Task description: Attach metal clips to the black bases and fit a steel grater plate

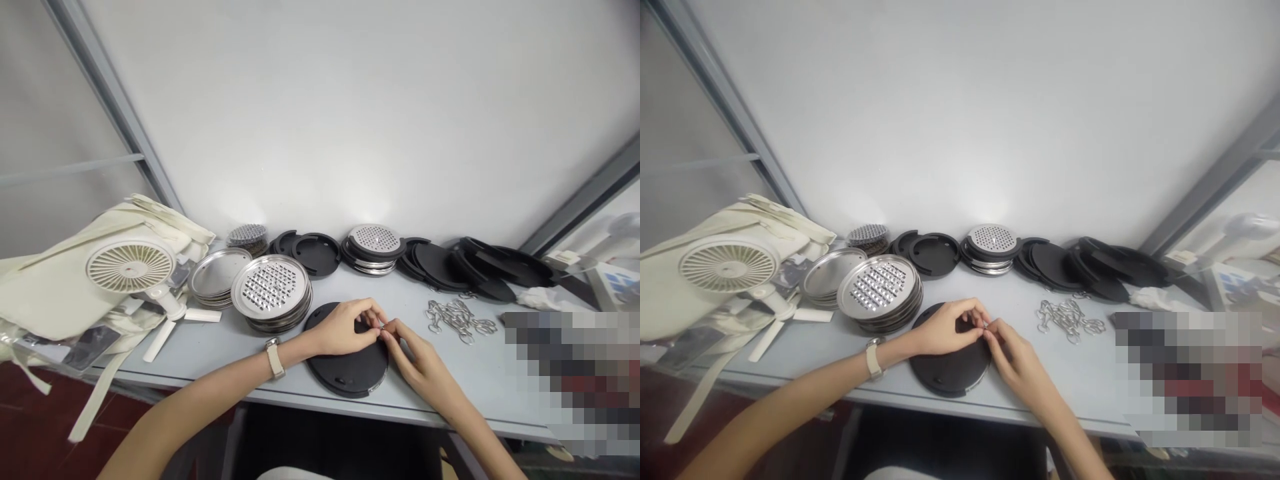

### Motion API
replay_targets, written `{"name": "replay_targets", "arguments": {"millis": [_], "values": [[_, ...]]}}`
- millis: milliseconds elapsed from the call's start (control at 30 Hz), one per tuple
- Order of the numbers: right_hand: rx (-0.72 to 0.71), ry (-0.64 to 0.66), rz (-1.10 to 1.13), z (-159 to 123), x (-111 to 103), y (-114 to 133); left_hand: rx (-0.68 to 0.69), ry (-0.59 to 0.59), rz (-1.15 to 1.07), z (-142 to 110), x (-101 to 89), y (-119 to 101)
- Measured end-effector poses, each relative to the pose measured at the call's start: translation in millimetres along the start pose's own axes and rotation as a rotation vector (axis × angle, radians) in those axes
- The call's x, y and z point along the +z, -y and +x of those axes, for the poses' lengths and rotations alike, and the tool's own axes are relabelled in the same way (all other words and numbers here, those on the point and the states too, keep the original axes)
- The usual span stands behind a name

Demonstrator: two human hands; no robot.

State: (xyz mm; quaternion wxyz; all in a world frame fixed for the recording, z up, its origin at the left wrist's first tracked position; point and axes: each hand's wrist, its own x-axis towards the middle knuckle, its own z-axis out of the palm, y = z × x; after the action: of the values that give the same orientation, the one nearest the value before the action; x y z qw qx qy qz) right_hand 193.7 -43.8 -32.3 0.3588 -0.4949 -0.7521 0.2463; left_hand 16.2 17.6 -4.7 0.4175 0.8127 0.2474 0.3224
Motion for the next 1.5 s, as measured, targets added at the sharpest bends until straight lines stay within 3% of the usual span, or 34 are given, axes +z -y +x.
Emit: {"name": "replay_targets", "arguments": {"millis": [200, 500, 767, 933, 1167, 1500], "values": [[-0.019, -0.006, -0.03, 0.6, -0.6, 4.3, -0.108, -0.105, -0.125, 2.4, 1.6, 7.4], [-0.005, 0.007, -0.013, -0.6, 0.5, 2.1, -0.143, -0.082, -0.357, 4.9, 0.0, 11.7], [0.021, -0.066, 0.015, -0.1, -1.9, 4.5, -0.148, -0.088, -0.288, 4.0, 3.4, 15.5], [0.066, -0.045, 0.023, 1.1, -1.6, 4.3, -0.152, -0.098, -0.247, 3.5, 3.1, 12.3], [0.021, -0.042, -0.007, -0.1, -0.4, -0.8, -0.146, -0.062, -0.261, 3.7, 1.1, 9.1], [0.049, -0.037, -0.009, 1.3, -1.6, -1.0, -0.164, -0.109, -0.286, 3.6, 2.9, 13.6]]}}
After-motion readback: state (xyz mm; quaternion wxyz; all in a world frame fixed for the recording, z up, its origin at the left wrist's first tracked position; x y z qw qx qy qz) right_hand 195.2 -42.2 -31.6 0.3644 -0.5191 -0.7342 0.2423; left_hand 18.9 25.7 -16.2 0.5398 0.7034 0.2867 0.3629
